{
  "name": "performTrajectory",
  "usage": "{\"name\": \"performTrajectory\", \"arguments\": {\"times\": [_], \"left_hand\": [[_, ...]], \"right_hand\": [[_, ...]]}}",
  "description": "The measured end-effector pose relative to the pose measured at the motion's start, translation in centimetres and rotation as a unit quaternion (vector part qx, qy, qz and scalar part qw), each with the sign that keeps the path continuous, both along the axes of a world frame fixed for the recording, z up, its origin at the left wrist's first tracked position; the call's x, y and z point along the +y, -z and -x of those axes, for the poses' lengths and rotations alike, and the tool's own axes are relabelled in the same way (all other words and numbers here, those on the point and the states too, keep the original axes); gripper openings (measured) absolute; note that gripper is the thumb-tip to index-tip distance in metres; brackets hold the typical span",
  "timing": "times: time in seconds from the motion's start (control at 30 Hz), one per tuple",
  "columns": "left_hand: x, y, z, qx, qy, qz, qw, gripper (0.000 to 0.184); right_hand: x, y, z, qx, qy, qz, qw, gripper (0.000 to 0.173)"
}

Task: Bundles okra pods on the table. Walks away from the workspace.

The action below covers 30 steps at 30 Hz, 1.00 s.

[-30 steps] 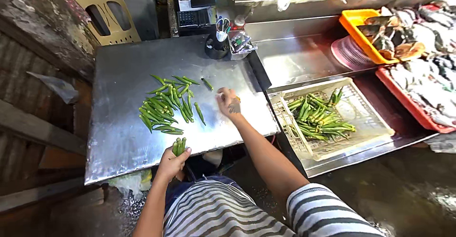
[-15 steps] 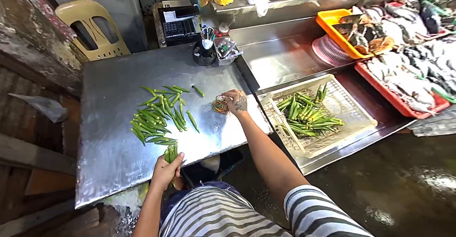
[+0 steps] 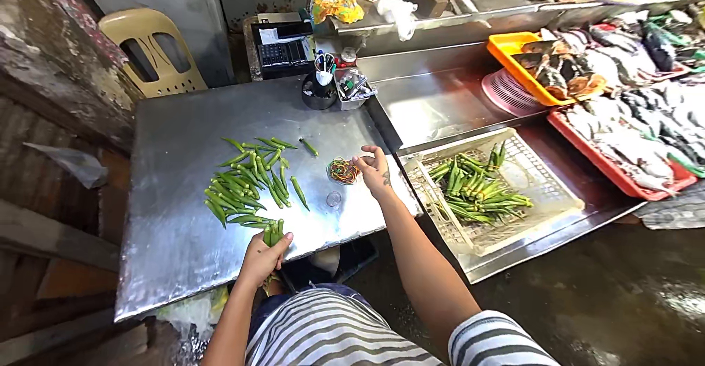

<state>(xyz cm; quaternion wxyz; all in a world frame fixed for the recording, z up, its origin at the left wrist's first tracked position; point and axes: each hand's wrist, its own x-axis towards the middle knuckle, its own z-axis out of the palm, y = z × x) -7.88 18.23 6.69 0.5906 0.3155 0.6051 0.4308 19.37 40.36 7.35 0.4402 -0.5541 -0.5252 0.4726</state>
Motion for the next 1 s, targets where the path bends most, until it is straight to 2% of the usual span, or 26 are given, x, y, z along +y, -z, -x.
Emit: {"name": "performTrajectory", "arguments": {"times": [0.07,0.1,0.17,0.2,0.27,0.3,0.4,0.47,0.53,0.57,0.63,0.7,0.77,0.83,0.9,0.93,1.0], "left_hand": [[0.2,-0.1,0.0,0.001,-0.007,0.0,1.0,0.025],[0.1,-0.1,-0.1,0.001,-0.01,0.0,1.0,0.025],[-0.2,0.0,0.0,0.001,-0.011,0.002,1.0,0.024],[-0.3,0.0,0.0,0.001,-0.012,0.002,1.0,0.024],[-0.3,-0.2,-0.1,0.006,-0.007,0.003,1.0,0.023],[-0.1,-0.5,-0.4,0.011,-0.001,0.006,1.0,0.024],[0.6,-1.7,-1.4,0.061,0.042,0.019,0.997,0.026],[1.5,-2.9,-1.9,0.123,0.081,0.012,0.989,0.029],[2.4,-4.1,-2.8,0.182,0.119,0.005,0.976,0.031],[2.8,-4.7,-3.2,0.206,0.139,0.002,0.969,0.033],[3.3,-5.5,-4.1,0.245,0.174,-0.011,0.954,0.034],[3.5,-6.0,-4.7,0.284,0.218,-0.024,0.933,0.03],[3.6,-6.3,-5.1,0.302,0.236,-0.038,0.923,0.026],[3.1,-5.8,-5.2,0.248,0.197,-0.065,0.946,0.023],[2.2,-4.9,-5.2,0.073,0.08,-0.107,0.988,0.021],[1.7,-4.6,-5.3,-0.026,0.017,-0.117,0.993,0.023],[0.9,-4.1,-5.1,-0.199,-0.08,-0.147,0.965,0.022]], "right_hand": [[-1.1,-0.5,0.0,0.101,0.012,-0.008,0.995,0.043],[-1.7,-0.8,0.0,0.164,0.015,0.001,0.986,0.037],[-3.1,-1.9,-0.3,0.298,0.008,0.033,0.954,0.021],[-3.6,-2.4,-0.4,0.351,-0.002,0.043,0.935,0.021],[-4.5,-2.9,-0.6,0.407,-0.042,0.035,0.912,0.024],[-5.0,-3.0,-0.6,0.403,-0.068,0.027,0.912,0.025],[-6.5,-3.3,-0.2,0.252,-0.177,-0.007,0.951,0.027],[-6.9,-3.7,0.7,0.071,-0.302,-0.061,0.949,0.047],[-7.3,-4.3,1.8,-0.059,-0.387,-0.138,0.91,0.071],[-7.4,-4.7,2.3,-0.084,-0.42,-0.173,0.887,0.073],[-7.5,-5.3,3.3,-0.11,-0.486,-0.212,0.84,0.071],[-7.8,-5.7,4.2,-0.124,-0.54,-0.209,0.806,0.068],[-8.3,-5.6,4.8,-0.123,-0.564,-0.183,0.796,0.064],[-8.4,-5.0,4.0,-0.091,-0.561,-0.136,0.812,0.063],[-8.4,-4.4,2.0,0.019,-0.527,-0.096,0.844,0.051],[-8.6,-4.3,0.8,0.119,-0.516,-0.072,0.845,0.04],[-9.5,-4.7,-0.5,0.328,-0.514,-0.032,0.792,0.024]]}}
